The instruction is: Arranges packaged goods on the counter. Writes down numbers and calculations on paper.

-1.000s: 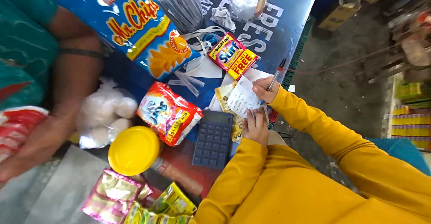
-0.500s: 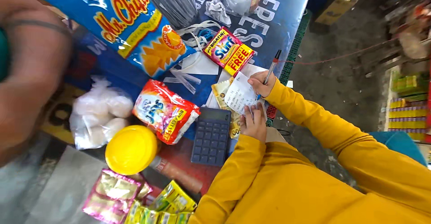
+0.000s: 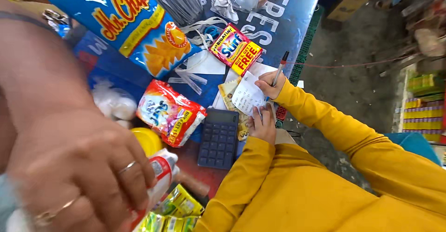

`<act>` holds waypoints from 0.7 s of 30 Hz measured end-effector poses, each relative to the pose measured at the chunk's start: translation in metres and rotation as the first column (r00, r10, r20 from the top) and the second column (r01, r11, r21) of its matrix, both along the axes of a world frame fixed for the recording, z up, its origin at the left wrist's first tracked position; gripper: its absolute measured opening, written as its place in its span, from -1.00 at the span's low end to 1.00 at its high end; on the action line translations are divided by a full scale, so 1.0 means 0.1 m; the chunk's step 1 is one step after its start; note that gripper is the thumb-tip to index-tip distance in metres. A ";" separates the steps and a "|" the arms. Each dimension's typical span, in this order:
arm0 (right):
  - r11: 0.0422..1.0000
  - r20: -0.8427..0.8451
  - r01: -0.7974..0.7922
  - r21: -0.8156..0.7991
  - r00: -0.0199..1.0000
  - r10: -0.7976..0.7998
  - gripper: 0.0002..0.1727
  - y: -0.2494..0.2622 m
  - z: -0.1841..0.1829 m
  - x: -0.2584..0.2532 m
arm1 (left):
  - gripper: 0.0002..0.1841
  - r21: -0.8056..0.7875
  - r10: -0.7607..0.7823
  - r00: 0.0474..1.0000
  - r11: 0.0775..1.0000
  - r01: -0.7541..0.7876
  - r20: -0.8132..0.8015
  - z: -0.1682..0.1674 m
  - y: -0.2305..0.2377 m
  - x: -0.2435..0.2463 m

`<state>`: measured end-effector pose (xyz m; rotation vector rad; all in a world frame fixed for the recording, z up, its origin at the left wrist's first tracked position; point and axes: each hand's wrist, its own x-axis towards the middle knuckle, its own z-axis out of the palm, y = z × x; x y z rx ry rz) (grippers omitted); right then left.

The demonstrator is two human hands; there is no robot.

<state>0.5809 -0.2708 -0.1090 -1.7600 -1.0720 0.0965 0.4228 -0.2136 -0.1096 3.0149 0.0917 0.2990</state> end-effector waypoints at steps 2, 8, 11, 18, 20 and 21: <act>0.999 0.003 -0.021 -0.030 1.000 0.021 -0.50 0.00 0.03 0.01 | -0.46 -0.001 0.001 1.000 1.000 -0.001 -0.011 0.01 0.00 0.00; 0.999 0.016 -0.034 -0.026 0.999 0.034 -0.49 0.01 0.01 0.04 | -0.47 -0.012 0.013 0.999 1.000 -0.014 -0.036 0.03 -0.01 0.01; 0.999 0.010 0.008 -0.050 1.000 -0.007 -0.50 0.01 0.02 0.02 | -0.46 -0.030 -0.001 0.996 1.000 -0.002 -0.091 0.06 0.00 0.01; 0.999 0.004 0.027 -0.043 1.000 -0.027 -0.52 0.01 0.04 -0.01 | -0.45 -0.012 0.003 0.999 1.000 -0.003 -0.051 0.04 0.00 0.01; 0.999 -0.008 0.028 -0.022 1.000 -0.028 -0.53 0.00 0.00 0.01 | -0.45 -0.016 0.000 0.998 1.000 -0.001 -0.069 0.05 0.00 0.01; 0.999 -0.004 0.029 -0.020 1.000 -0.029 -0.53 0.00 -0.01 0.02 | -0.45 -0.024 0.001 0.997 1.000 -0.003 -0.076 0.05 0.00 0.01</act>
